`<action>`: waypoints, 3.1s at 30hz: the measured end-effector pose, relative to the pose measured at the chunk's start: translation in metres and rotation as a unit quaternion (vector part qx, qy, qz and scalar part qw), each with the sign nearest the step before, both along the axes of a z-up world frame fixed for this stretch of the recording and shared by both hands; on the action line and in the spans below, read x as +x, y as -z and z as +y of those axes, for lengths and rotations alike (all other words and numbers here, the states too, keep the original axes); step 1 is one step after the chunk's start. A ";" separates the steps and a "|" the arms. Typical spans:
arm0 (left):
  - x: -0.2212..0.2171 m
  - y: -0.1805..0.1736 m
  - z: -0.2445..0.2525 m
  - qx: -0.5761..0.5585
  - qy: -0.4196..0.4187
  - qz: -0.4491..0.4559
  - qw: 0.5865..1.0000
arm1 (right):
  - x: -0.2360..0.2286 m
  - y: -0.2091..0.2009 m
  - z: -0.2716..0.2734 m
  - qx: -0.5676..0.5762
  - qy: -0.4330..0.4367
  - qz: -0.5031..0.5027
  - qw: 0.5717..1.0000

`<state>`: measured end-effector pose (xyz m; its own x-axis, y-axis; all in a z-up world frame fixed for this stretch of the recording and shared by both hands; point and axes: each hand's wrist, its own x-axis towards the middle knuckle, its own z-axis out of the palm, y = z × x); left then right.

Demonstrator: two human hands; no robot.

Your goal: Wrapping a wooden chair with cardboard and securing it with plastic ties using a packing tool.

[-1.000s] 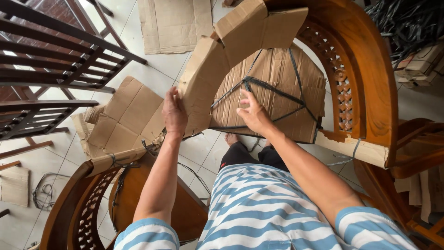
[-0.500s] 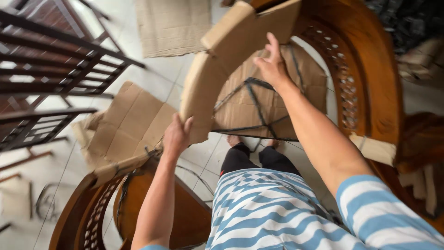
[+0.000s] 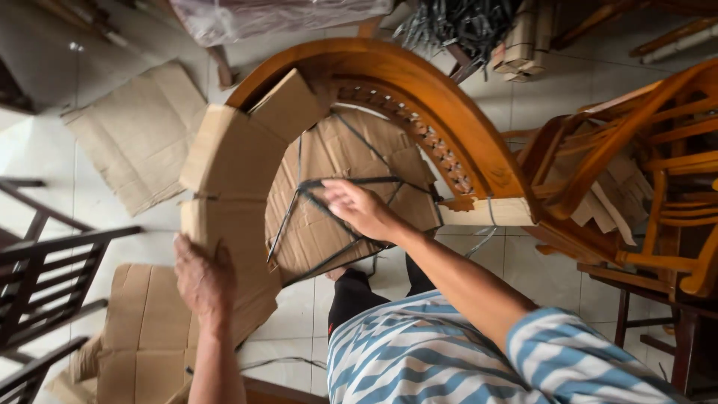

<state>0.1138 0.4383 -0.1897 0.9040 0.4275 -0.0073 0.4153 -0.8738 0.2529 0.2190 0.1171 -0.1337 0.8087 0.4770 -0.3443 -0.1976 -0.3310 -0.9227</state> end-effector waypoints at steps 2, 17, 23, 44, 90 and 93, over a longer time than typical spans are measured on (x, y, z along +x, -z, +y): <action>0.002 0.004 0.000 0.006 -0.012 -0.008 1.000 | -0.001 -0.006 -0.054 -0.016 0.054 -0.054 0.997; 0.139 -0.051 -0.246 -0.046 -0.142 -0.030 0.988 | 0.162 0.046 -0.315 -0.209 0.057 -0.119 0.969; 0.318 0.039 -0.483 -0.478 -0.276 -0.059 0.832 | 0.241 0.110 -0.393 -0.076 0.096 -0.031 0.992; 0.389 0.018 -0.522 -0.215 -0.546 -0.018 0.810 | 0.685 0.294 -0.503 -0.473 -0.056 -0.161 0.865; 0.421 -0.013 -0.530 -0.272 -0.559 -0.017 0.783 | 0.652 0.325 -0.503 -0.186 0.167 -0.222 0.942; 0.408 -0.006 -0.524 -0.250 -0.516 -0.007 0.820 | 0.631 0.246 -0.497 -0.054 0.135 -0.230 0.962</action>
<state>0.5214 -0.0862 -0.1839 0.0656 0.9114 -0.4064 0.8617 0.1536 0.4835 0.8504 -0.3803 -0.3800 0.9766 0.2105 0.0441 0.1319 -0.4242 -0.8959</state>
